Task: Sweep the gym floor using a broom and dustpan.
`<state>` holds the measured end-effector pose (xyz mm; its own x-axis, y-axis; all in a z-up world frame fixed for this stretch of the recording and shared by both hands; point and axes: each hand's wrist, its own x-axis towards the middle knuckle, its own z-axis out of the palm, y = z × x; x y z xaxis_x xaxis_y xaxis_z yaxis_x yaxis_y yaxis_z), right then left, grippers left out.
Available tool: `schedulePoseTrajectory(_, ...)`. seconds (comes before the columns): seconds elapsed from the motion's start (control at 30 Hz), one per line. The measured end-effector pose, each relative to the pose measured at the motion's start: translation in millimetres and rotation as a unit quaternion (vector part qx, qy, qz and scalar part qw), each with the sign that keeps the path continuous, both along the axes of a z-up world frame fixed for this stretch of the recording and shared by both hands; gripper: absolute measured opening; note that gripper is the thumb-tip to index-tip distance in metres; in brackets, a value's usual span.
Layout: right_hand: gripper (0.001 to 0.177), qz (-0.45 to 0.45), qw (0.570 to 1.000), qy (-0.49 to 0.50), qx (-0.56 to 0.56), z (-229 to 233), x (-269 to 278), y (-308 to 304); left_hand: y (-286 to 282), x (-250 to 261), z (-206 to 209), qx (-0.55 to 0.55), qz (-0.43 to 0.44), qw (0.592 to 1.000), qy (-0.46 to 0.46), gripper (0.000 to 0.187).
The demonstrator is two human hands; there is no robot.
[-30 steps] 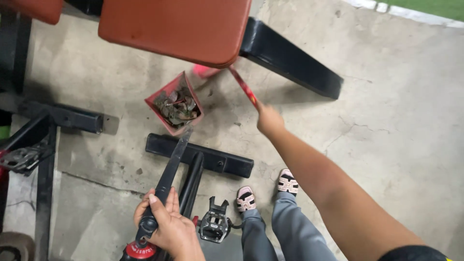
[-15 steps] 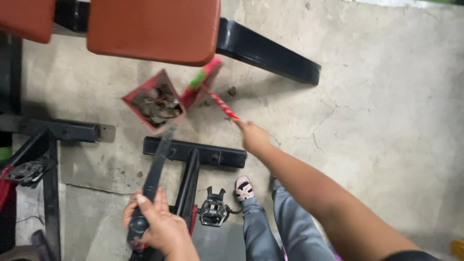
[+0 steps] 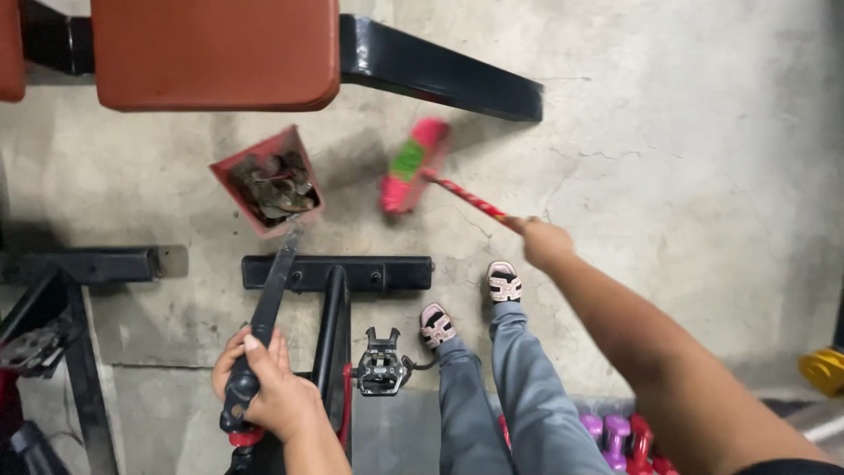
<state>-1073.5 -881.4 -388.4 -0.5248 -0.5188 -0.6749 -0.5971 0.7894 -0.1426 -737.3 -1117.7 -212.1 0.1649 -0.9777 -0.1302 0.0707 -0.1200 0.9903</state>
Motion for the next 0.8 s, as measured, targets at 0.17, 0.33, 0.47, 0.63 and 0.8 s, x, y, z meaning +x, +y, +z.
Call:
schedulePoseTrajectory(0.17,0.067,-0.033,0.995,0.044,0.088,39,-16,81,1,2,5,0.067,-0.065,0.996,-0.014,0.018)
schedulePoseTrajectory(0.33,0.065,-0.105,0.991,0.057,0.066,92,-19,99,1,7,2,0.023,-0.213,0.975,-0.053,0.017)
schedulePoseTrajectory(0.47,0.056,-0.251,0.966,0.029,-0.063,78,-41,141,-3,8,-2,-0.035,-0.337,0.933,-0.117,0.015)
schedulePoseTrajectory(0.63,0.055,-0.423,0.905,-0.045,-0.020,126,-77,123,-7,-29,1,-0.019,-0.423,0.887,-0.187,0.013)
schedulePoseTrajectory(0.8,0.036,-0.305,0.942,0.118,-0.071,-26,-108,172,-16,-73,-19,-0.007,-0.503,0.837,-0.215,0.012)
